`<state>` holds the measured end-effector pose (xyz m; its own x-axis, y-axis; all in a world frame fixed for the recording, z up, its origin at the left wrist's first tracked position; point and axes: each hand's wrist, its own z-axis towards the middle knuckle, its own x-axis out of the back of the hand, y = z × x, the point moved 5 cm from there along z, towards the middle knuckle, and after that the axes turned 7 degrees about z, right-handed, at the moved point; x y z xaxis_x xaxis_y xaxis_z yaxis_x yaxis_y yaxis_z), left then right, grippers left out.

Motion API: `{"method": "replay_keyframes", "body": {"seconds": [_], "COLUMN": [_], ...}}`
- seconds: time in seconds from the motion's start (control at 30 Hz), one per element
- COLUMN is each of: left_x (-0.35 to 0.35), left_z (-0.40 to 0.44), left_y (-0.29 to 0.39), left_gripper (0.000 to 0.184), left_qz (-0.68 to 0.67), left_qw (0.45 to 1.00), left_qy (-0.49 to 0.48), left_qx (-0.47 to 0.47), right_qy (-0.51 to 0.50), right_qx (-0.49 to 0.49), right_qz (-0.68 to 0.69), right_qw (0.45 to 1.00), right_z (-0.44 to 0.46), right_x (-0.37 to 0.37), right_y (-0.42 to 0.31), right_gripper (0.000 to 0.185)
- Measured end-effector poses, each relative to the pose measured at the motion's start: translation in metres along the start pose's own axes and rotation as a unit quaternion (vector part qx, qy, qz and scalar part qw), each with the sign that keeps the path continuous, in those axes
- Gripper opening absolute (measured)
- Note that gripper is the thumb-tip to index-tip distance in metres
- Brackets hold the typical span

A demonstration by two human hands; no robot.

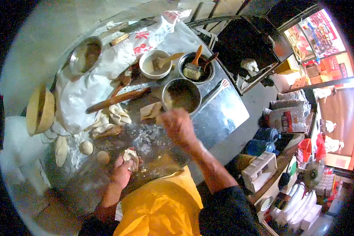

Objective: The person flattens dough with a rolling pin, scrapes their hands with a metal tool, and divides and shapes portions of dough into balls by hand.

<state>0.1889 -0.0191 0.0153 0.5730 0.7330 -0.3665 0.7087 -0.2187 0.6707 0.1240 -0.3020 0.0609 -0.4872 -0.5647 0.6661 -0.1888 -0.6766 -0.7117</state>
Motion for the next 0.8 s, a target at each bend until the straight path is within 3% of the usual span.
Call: {"method": "replay_keyframes", "body": {"seconds": [0.1,0.17,0.23,0.37,0.43,0.47,0.57,0.7,0.77,0.8], "left_x": [-0.028,-0.042,-0.06,-0.071,-0.072,-0.068,-0.08,-0.111,-0.128,-0.128], "left_z": [0.02,0.034,0.047,0.076,0.094,0.104,0.114,0.099,0.078,0.066], "left_y": [0.012,0.021,0.028,0.041,0.045,0.043,0.066,0.085,0.096,0.097], "left_gripper": [0.051,0.053,0.054,0.051,0.044,0.04,0.031,0.033,0.034,0.035], "left_qz": [0.028,0.043,0.083,0.076,0.038,0.006,-0.034,-0.127,0.086,0.132], "left_qw": [0.998,0.996,0.992,0.996,0.998,0.999,0.998,0.989,0.984,0.979], "left_qy": [-0.058,-0.073,-0.094,-0.053,-0.038,-0.019,0.015,-0.04,-0.083,-0.084], "left_qx": [0.006,0.008,0.034,0.009,-0.019,-0.042,-0.056,-0.07,-0.133,-0.133], "right_qy": [0.069,0.038,-0.08,-0.136,-0.016,0.001,0.054,-0.014,0.027,0.059], "right_qx": [-0.043,-0.115,-0.112,-0.115,-0.2,-0.288,-0.343,-0.26,-0.286,-0.27], "right_qz": [0.012,-0.024,-0.165,-0.135,0.085,0.263,0.583,0.451,0.186,0.154], "right_qw": [0.997,0.992,0.977,0.975,0.976,0.921,0.734,0.854,0.939,0.948], "right_z": [0.057,0.079,0.083,0.083,0.091,0.087,0.061,0.013,-0.006,-0.011], "right_x": [0.035,0.029,-0.006,-0.007,0.03,0.031,0.038,0.007,0.005,0.008], "right_y": [0.048,0.068,0.102,0.112,0.093,0.099,0.056,-0.019,-0.022,-0.024], "right_gripper": [0.014,0.012,0.009,0.014,0.021,0.026,0.022,0.026,0.041,0.051]}}
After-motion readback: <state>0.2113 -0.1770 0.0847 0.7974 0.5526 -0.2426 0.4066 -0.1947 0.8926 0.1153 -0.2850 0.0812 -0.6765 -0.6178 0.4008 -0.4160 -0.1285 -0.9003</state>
